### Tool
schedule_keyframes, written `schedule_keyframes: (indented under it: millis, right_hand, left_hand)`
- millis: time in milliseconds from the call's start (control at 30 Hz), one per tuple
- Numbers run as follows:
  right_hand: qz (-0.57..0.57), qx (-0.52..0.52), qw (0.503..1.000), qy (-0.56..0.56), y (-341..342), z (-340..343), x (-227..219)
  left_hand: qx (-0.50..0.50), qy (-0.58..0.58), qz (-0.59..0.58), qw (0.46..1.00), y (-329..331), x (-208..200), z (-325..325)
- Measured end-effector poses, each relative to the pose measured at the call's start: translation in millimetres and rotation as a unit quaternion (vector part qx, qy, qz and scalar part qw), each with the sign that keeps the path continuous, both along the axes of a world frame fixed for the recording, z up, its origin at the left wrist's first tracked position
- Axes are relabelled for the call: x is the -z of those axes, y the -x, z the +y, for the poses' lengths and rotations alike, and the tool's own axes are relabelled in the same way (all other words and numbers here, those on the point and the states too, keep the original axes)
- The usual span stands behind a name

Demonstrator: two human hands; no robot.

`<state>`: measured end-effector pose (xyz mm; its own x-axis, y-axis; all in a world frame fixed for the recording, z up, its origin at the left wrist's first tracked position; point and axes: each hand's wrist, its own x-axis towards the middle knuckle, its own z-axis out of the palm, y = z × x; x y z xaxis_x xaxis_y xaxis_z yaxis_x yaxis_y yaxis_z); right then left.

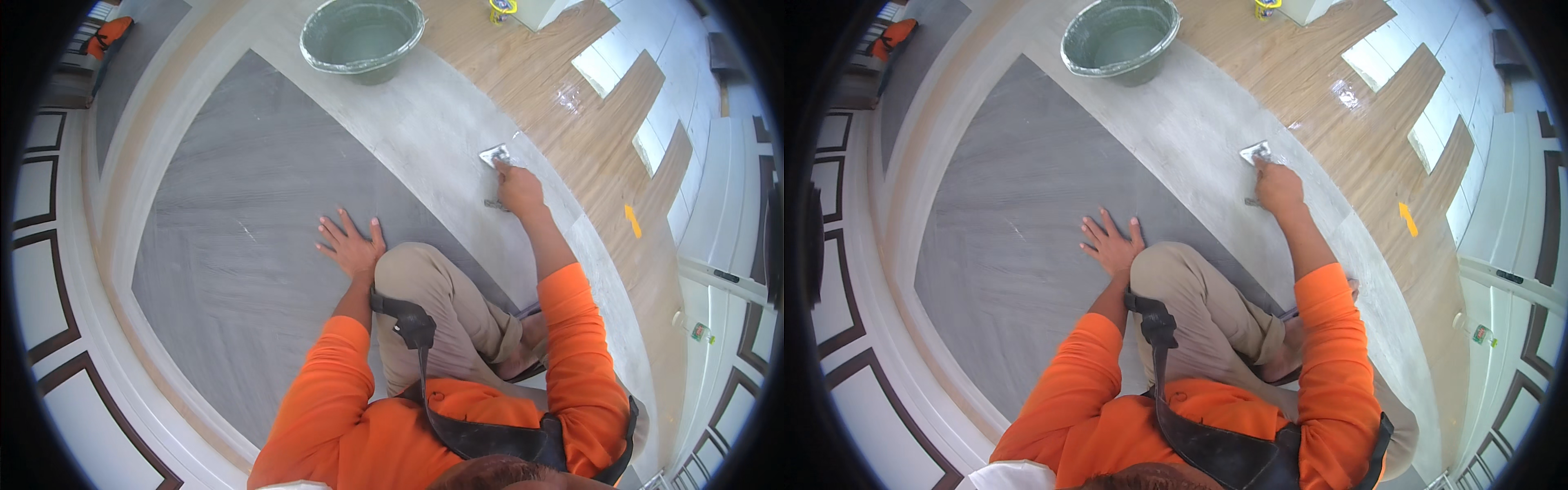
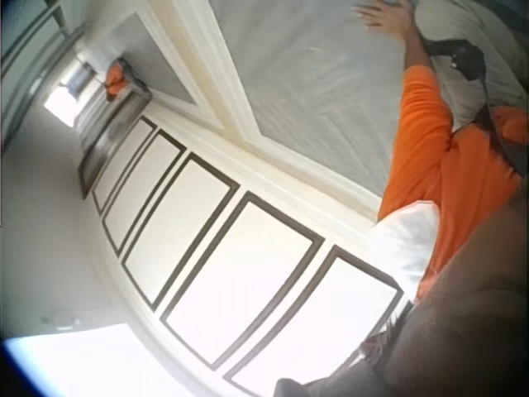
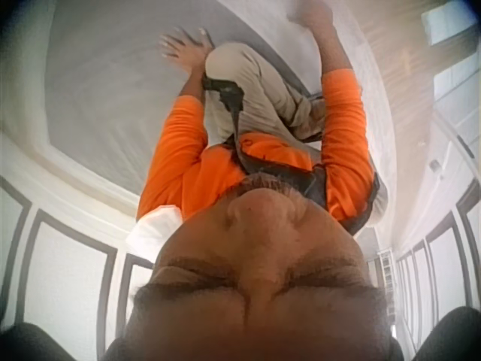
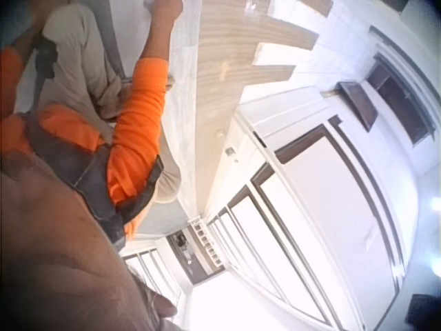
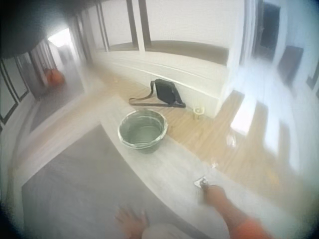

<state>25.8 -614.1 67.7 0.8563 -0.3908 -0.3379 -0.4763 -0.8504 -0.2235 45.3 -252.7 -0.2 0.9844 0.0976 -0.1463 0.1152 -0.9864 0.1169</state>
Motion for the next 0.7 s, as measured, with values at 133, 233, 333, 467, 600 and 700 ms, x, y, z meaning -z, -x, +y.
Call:
schedule_keyframes:
  millis: [133, 233, 333, 467, 600, 700]
  right_hand:
    - [0.012, 0.010, 0.999, -0.034, -19, 26, -4]
    - [0.014, -0.010, 0.999, -0.028, -29, 26, -7]
    - [0.008, -0.035, 0.999, -0.010, -62, 30, -7]
    - [0.039, -0.053, 0.998, 0.014, -92, 41, -7]
    - [0.050, -0.066, 0.996, 0.035, -107, 47, -11]
    - [0.083, -0.098, 0.990, 0.058, -99, 36, -19]
  left_hand:
    - [0.052, 0.033, 0.016, 0.998, -9, 3, 47]
    - [-0.104, 0.039, -0.021, 0.994, -10, -7, 89]
    - [-0.294, -0.016, 0.013, 0.956, -12, -12, 93]
    - [-0.342, -0.039, 0.044, 0.938, -12, -7, 88]
    - [-0.353, -0.037, 0.063, 0.933, -13, -12, 89]
    - [-0.351, -0.044, 0.072, 0.932, -14, -11, 91]
